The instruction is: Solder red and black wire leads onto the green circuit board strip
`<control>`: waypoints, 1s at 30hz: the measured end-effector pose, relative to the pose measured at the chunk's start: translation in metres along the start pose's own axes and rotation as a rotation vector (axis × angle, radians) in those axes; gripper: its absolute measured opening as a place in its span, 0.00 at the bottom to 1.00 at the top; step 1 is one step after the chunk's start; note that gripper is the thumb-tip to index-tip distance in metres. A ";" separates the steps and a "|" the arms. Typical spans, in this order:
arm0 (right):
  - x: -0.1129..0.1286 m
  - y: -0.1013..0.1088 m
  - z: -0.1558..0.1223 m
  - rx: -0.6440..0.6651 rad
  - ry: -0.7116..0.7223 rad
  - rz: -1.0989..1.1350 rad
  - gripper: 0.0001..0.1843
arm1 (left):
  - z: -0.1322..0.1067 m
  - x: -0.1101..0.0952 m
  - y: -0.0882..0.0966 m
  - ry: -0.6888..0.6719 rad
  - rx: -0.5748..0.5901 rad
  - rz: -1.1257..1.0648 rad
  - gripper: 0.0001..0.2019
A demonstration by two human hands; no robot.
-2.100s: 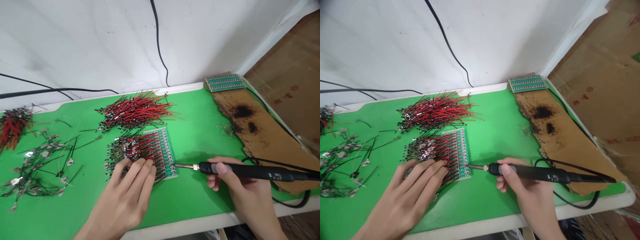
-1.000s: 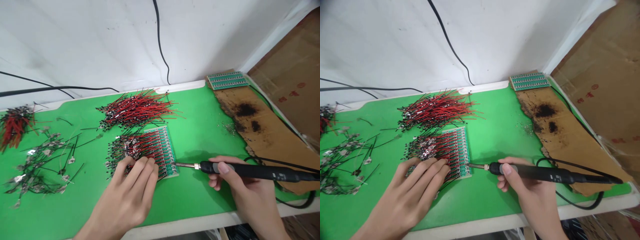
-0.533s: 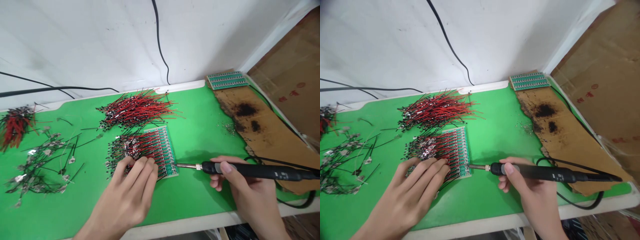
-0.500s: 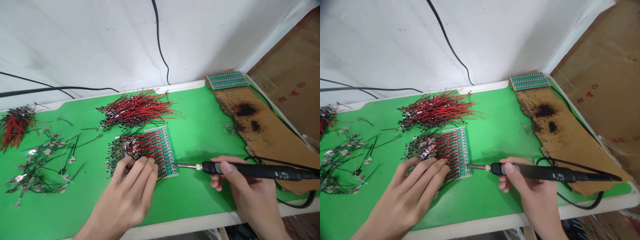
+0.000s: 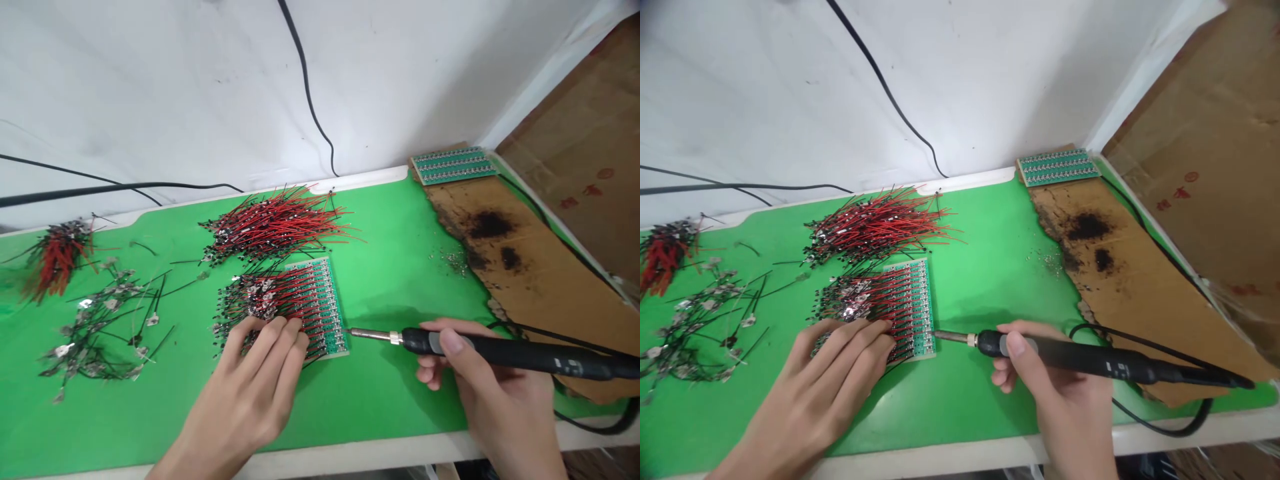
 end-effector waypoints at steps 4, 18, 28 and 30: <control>0.004 0.001 0.003 0.054 0.063 -0.003 0.12 | 0.000 -0.001 -0.001 0.009 0.013 0.018 0.11; -0.006 0.012 0.002 0.060 0.026 0.045 0.14 | -0.001 0.000 0.001 0.087 0.011 -0.027 0.11; -0.031 0.034 0.011 -0.085 0.015 0.103 0.21 | 0.005 0.110 0.025 0.299 -0.187 -0.113 0.08; -0.034 0.036 0.015 -0.090 0.009 0.123 0.21 | 0.012 0.138 0.013 0.330 -0.181 -0.077 0.07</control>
Point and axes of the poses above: each hand's wrist, its own z-axis towards the middle knuckle, its own y-axis out of the back of the hand, x = y × z, the point moved 9 cm from there along z, towards the middle knuckle, and after that the axes turned 4 degrees about x, right-handed, at the moved point
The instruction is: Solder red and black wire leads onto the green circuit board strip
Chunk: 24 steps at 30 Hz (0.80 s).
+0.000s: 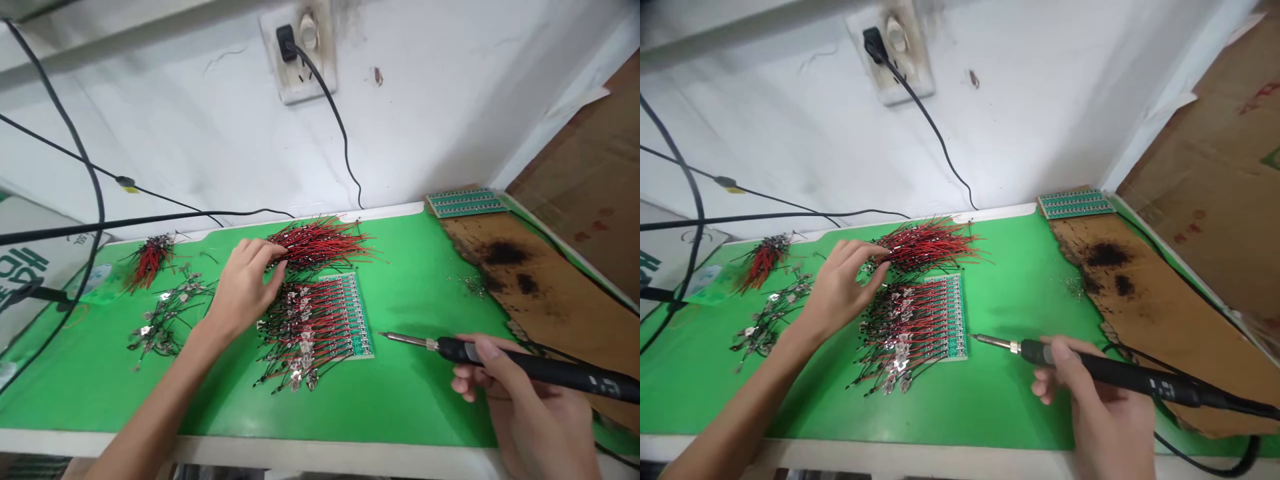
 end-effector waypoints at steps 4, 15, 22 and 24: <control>0.001 0.000 0.004 -0.014 0.006 -0.006 0.23 | 0.014 0.021 -0.022 0.031 0.014 0.014 0.08; 0.011 -0.014 -0.009 -0.063 0.000 -0.019 0.23 | 0.007 0.042 0.004 0.246 -0.069 -0.345 0.10; 0.005 -0.003 -0.003 0.003 -0.004 -0.045 0.19 | -0.002 0.082 0.011 0.522 -0.128 -0.629 0.12; 0.004 -0.003 -0.001 0.040 0.007 -0.045 0.17 | -0.004 0.089 0.010 0.579 -0.116 -0.683 0.13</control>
Point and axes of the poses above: each hand's wrist, its own z-axis towards the middle knuckle, its own y-axis out of the back of the hand, x = y × z, the point moved 9 cm from there along z, towards the middle knuckle, and after that the axes turned 4 degrees about x, right-handed, at the moved point
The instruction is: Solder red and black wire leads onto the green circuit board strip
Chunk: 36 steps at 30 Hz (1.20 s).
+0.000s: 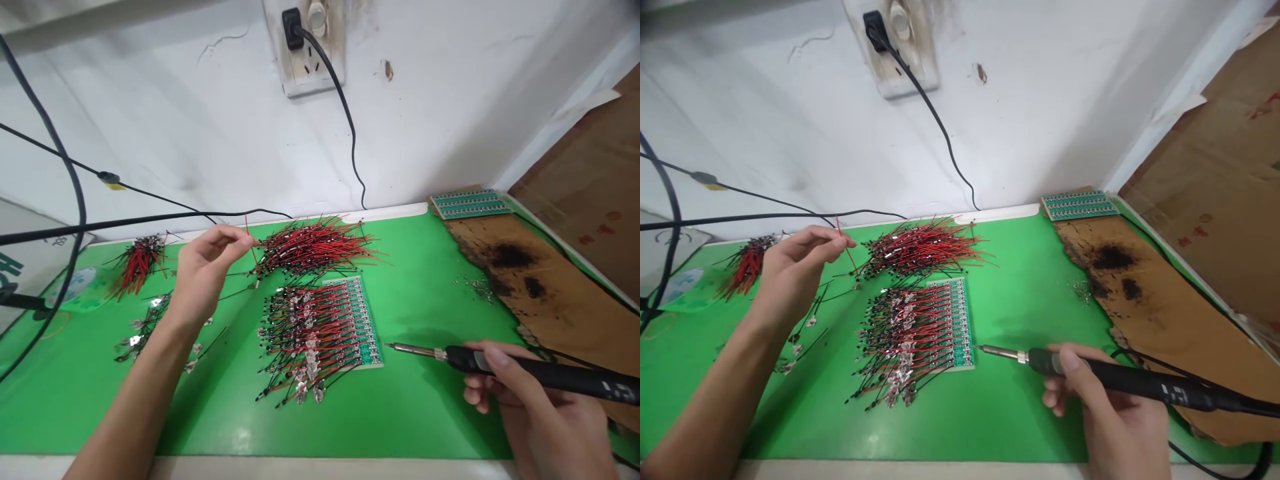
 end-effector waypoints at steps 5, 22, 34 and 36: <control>0.000 -0.001 -0.001 0.028 0.024 0.005 0.15 | -0.004 0.011 -0.001 0.145 0.146 -0.023 0.15; 0.018 -0.034 -0.013 0.159 -0.094 -0.076 0.20 | -0.085 -0.094 -0.081 -0.441 0.379 0.233 0.08; 0.023 -0.029 -0.020 -0.003 -0.134 -0.111 0.27 | -0.075 -0.024 -0.085 0.251 0.262 -0.504 0.08; 0.024 -0.029 -0.021 0.000 -0.137 -0.103 0.26 | -0.074 -0.021 -0.086 0.279 0.248 -0.534 0.10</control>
Point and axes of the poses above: each hand's wrist, its own z-axis towards the middle knuckle, its own y-axis out of the back of the hand, x = y × z, the point moved 9 cm from there along z, towards the middle knuckle, and after that the axes turned 4 degrees about x, right-handed, at the moved point
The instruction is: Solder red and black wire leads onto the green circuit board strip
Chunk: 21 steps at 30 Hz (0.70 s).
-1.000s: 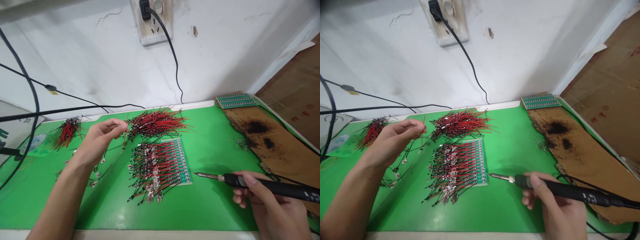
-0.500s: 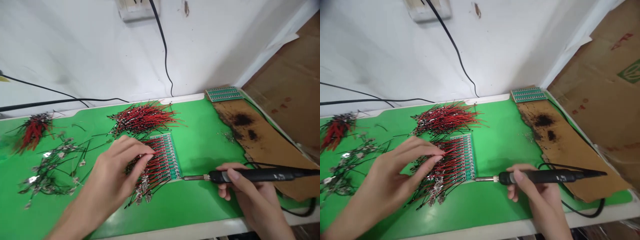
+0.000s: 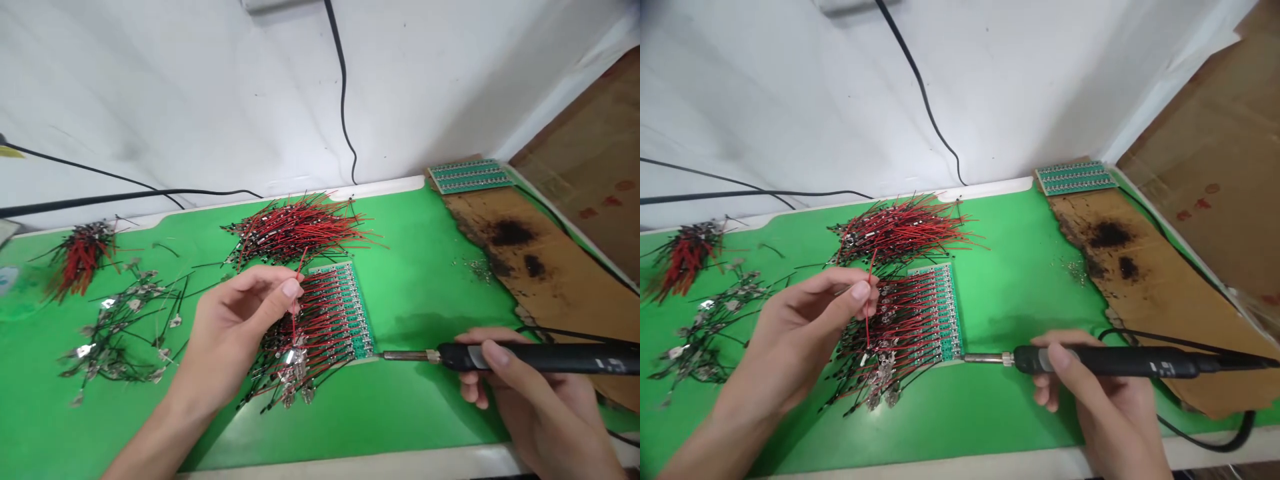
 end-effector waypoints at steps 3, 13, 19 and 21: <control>0.001 -0.001 -0.001 0.034 -0.039 0.015 0.26 | 0.001 -0.007 -0.010 -0.013 0.008 -0.024 0.08; -0.009 -0.076 -0.003 0.597 -0.247 0.128 0.23 | 0.012 -0.048 -0.087 -0.072 0.248 -0.088 0.08; -0.011 -0.088 -0.002 0.607 -0.257 0.235 0.22 | 0.012 -0.050 -0.100 -0.056 0.285 -0.067 0.14; -0.010 -0.085 -0.002 0.589 -0.237 0.262 0.21 | 0.012 -0.050 -0.102 -0.053 0.284 -0.054 0.14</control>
Point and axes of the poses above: each hand's wrist, its own z-axis towards the middle knuckle, its own y-axis out of the back of the hand, x = y × z, the point moved 9 cm from there along z, towards the middle knuckle, and after that the axes turned 4 degrees about x, right-handed, at the moved point
